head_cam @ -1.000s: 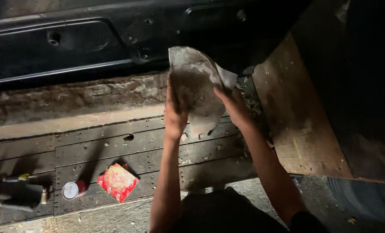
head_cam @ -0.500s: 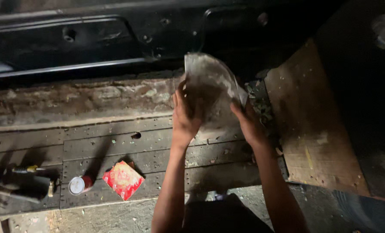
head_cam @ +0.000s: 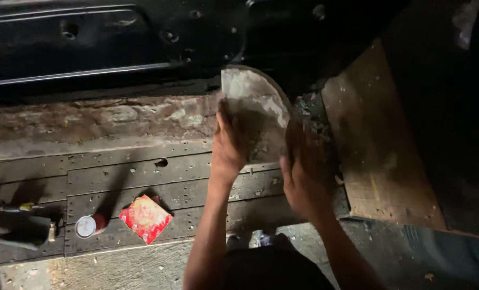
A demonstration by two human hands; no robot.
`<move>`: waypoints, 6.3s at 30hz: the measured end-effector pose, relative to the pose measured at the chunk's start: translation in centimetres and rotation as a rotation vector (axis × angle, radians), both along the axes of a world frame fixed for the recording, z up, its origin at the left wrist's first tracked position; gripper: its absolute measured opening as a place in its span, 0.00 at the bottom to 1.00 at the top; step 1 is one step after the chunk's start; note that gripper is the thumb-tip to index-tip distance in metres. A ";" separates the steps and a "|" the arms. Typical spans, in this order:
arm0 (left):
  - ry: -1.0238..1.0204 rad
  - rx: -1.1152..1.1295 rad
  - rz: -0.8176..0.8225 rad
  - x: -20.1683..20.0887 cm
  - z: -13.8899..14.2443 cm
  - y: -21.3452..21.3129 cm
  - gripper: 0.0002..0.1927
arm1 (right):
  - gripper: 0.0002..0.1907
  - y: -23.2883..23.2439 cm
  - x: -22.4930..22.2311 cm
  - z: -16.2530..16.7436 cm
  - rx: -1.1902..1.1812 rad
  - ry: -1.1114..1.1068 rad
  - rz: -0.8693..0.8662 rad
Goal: The person sands a curved car body panel with a sanding block, moving it back and forth across the surface to smooth the paint. The panel rests on a metal workbench in a dimly lit garage.
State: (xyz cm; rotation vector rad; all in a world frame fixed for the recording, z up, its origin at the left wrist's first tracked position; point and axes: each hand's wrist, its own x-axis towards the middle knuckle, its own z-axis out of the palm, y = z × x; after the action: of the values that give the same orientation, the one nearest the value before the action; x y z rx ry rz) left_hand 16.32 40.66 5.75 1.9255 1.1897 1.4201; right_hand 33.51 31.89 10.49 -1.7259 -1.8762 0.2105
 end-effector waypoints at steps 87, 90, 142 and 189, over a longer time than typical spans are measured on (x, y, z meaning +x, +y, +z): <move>-0.022 -0.080 0.082 -0.1 -2.3 -10.7 0.28 | 0.31 -7.5 0.4 -2.1 0.003 -0.479 0.237; -0.020 -0.194 0.083 0.0 -1.8 -10.7 0.30 | 0.34 -6.8 0.0 -1.4 0.053 -0.397 0.170; -0.069 -0.151 0.111 4.4 1.3 -11.4 0.27 | 0.38 -3.4 5.5 -0.7 -0.225 0.346 0.226; 0.318 -0.146 0.773 8.7 -0.5 -11.5 0.22 | 0.23 0.8 12.8 -15.2 0.344 0.353 0.163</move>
State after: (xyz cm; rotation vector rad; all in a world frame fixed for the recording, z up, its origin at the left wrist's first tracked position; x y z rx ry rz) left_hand 25.06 29.12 5.25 1.6939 2.2918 1.3172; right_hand 46.26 32.70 -4.74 -1.2192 -1.6761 0.2232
